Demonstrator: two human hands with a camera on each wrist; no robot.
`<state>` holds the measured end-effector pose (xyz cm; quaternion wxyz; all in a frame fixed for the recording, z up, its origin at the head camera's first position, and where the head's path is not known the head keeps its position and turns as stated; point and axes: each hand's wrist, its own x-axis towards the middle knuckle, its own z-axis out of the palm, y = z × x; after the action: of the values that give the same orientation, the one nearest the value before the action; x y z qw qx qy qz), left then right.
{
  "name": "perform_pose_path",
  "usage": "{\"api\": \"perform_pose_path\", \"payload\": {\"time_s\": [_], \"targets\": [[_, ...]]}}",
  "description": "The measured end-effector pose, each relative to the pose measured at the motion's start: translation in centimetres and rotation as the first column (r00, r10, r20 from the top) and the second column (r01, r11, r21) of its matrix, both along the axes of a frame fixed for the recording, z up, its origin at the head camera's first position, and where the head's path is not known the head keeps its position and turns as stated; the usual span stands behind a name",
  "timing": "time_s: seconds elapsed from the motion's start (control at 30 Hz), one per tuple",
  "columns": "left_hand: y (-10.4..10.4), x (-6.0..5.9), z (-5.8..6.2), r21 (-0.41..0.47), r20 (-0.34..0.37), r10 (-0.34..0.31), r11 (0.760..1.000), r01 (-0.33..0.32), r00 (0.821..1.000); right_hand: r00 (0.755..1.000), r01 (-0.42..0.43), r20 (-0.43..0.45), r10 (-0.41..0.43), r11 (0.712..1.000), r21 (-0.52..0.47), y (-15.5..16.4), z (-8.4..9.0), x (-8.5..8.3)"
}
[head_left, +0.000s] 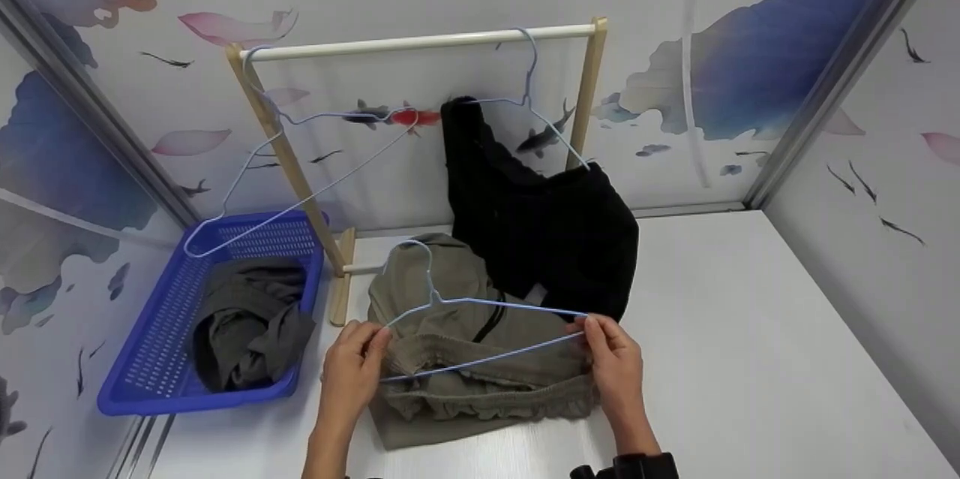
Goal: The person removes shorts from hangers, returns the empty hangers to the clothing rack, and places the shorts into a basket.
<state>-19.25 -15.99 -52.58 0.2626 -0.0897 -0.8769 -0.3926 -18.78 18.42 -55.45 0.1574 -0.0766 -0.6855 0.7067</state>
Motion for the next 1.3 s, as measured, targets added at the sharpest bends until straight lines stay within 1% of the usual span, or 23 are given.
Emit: {"api": "perform_pose_path", "payload": {"time_s": [0.17, 0.27, 0.37, 0.47, 0.63, 0.73, 0.83, 0.93, 1.03, 1.13, 1.3], "targets": [[-0.2, -0.1, 0.0, 0.034, -0.098, -0.045, 0.998, 0.048, 0.994, 0.999, -0.036, -0.016, 0.036, 0.999, -0.031, 0.1, 0.2, 0.1], [-0.3, -0.2, 0.0, 0.052, -0.162, -0.064, 0.996, 0.073, 0.985, 0.997, -0.064, -0.047, 0.061, 0.996, -0.062, 0.1, 0.3, 0.2], [-0.3, -0.3, 0.2, 0.059, -0.202, -0.074, 0.994, 0.088, 0.977, 0.994, -0.074, -0.091, 0.067, 0.994, -0.077, 0.1, 0.4, 0.2], [-0.3, -0.4, 0.4, 0.070, -0.214, -0.083, 0.993, 0.100, 0.973, 0.988, -0.077, -0.142, 0.064, 0.993, -0.088, 0.2, 0.8, 0.2], [-0.4, -0.3, 0.6, 0.093, -0.190, -0.107, 0.988, 0.126, 0.976, 0.975, -0.084, -0.214, 0.055, 0.988, -0.129, 0.1, 1.5, 0.2], [-0.4, -0.2, 0.8, 0.101, -0.187, -0.115, 0.986, 0.135, 0.976, 0.975, -0.086, -0.216, 0.054, 0.986, -0.142, 0.1, 1.8, 0.1], [-0.6, -0.2, 0.9, 0.096, -0.209, -0.118, 0.986, 0.140, 0.971, 0.977, -0.094, -0.205, 0.064, 0.985, -0.144, 0.0, 1.8, 0.0], [-0.8, -0.1, 1.1, 0.092, -0.228, -0.110, 0.987, 0.134, 0.967, 0.978, -0.114, -0.190, 0.089, 0.986, -0.125, 0.0, 1.5, 0.0], [-1.0, -0.1, 1.2, 0.107, -0.239, -0.087, 0.988, 0.115, 0.967, 0.978, -0.140, -0.167, 0.124, 0.986, -0.088, 0.0, 1.1, 0.0], [-1.1, 0.0, 1.5, 0.128, -0.242, -0.059, 0.987, 0.092, 0.968, 0.979, -0.156, -0.139, 0.151, 0.988, -0.025, -0.1, 0.7, -0.1], [-1.3, -0.1, 1.9, 0.148, -0.254, -0.029, 0.987, 0.068, 0.967, 0.975, -0.174, -0.123, 0.183, 0.981, 0.083, -0.4, 0.2, -0.4]]}}
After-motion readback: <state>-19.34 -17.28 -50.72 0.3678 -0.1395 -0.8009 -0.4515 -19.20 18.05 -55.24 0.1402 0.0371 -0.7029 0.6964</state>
